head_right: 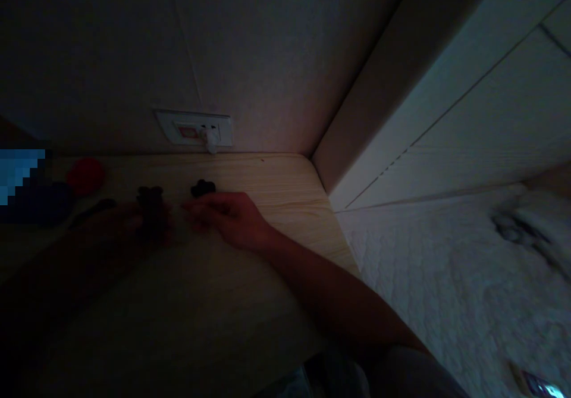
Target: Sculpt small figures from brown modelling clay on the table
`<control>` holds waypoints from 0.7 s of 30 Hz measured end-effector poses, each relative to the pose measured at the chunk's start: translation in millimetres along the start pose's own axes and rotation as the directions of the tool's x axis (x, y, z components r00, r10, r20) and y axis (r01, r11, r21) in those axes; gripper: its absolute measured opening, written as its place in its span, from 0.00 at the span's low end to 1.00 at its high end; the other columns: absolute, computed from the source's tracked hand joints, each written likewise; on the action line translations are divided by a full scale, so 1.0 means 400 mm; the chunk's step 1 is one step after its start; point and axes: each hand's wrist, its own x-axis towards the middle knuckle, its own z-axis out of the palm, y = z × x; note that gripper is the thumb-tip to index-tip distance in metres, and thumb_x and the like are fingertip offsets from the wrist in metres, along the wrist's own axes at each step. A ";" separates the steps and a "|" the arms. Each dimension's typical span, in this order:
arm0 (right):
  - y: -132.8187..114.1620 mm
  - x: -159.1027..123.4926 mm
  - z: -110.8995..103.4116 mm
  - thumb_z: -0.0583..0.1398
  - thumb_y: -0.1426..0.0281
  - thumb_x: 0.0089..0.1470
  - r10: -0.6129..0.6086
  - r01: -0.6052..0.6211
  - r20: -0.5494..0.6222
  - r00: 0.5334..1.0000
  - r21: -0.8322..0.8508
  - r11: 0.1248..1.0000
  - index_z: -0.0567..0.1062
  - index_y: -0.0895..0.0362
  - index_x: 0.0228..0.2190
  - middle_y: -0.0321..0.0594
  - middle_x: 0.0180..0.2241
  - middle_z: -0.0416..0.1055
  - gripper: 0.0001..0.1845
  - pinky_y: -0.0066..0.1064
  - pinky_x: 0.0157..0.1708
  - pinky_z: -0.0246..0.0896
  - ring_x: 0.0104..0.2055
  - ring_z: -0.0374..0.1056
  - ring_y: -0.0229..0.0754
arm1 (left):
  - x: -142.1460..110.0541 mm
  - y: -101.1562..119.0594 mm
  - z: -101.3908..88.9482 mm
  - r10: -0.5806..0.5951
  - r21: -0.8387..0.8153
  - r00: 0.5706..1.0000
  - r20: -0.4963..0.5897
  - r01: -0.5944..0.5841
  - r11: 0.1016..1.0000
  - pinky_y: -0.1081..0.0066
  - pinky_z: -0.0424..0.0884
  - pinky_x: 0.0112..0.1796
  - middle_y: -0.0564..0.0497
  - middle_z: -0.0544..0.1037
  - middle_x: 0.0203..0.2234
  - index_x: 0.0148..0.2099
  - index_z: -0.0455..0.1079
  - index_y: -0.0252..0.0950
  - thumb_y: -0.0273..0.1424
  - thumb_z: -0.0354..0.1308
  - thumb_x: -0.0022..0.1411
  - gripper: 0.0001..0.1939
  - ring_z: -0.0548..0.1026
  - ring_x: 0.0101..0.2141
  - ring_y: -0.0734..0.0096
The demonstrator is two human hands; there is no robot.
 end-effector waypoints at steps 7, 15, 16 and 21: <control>-0.006 -0.006 0.005 0.76 0.58 0.42 0.069 -0.070 -0.044 0.997 -0.002 0.998 0.81 0.56 0.28 0.30 0.21 0.75 0.17 0.23 0.22 0.63 0.21 0.67 0.31 | 0.001 -0.002 -0.006 -0.014 0.005 1.000 0.010 0.014 1.000 0.68 0.78 0.34 0.48 0.85 0.33 0.35 0.84 0.38 0.26 0.67 0.55 0.05 0.78 0.33 0.64; -0.012 -0.005 0.006 0.72 0.53 0.47 0.027 -0.026 -0.013 1.000 0.021 0.999 0.80 0.57 0.33 0.33 0.24 0.78 0.20 0.25 0.25 0.69 0.23 0.71 0.33 | 0.005 -0.004 -0.005 0.027 -0.034 0.994 0.109 -0.023 0.999 0.68 0.79 0.34 0.48 0.84 0.33 0.38 0.84 0.35 0.28 0.69 0.55 0.07 0.79 0.31 0.66; -0.010 -0.004 0.003 0.72 0.55 0.48 0.010 -0.010 0.003 1.000 0.028 1.000 0.82 0.57 0.35 0.35 0.27 0.80 0.20 0.27 0.30 0.72 0.27 0.74 0.35 | 0.005 -0.003 -0.003 0.021 -0.028 0.993 0.116 -0.018 0.999 0.69 0.79 0.36 0.48 0.84 0.33 0.38 0.84 0.35 0.28 0.69 0.55 0.07 0.79 0.32 0.66; -0.005 -0.007 -0.002 0.75 0.62 0.45 -0.021 0.021 -0.035 0.999 0.004 1.000 0.83 0.55 0.34 0.35 0.30 0.81 0.14 0.29 0.35 0.73 0.30 0.76 0.36 | 0.006 -0.007 0.000 0.031 -0.032 0.988 0.154 -0.026 0.999 0.68 0.79 0.34 0.49 0.83 0.32 0.37 0.83 0.35 0.31 0.71 0.53 0.09 0.79 0.32 0.66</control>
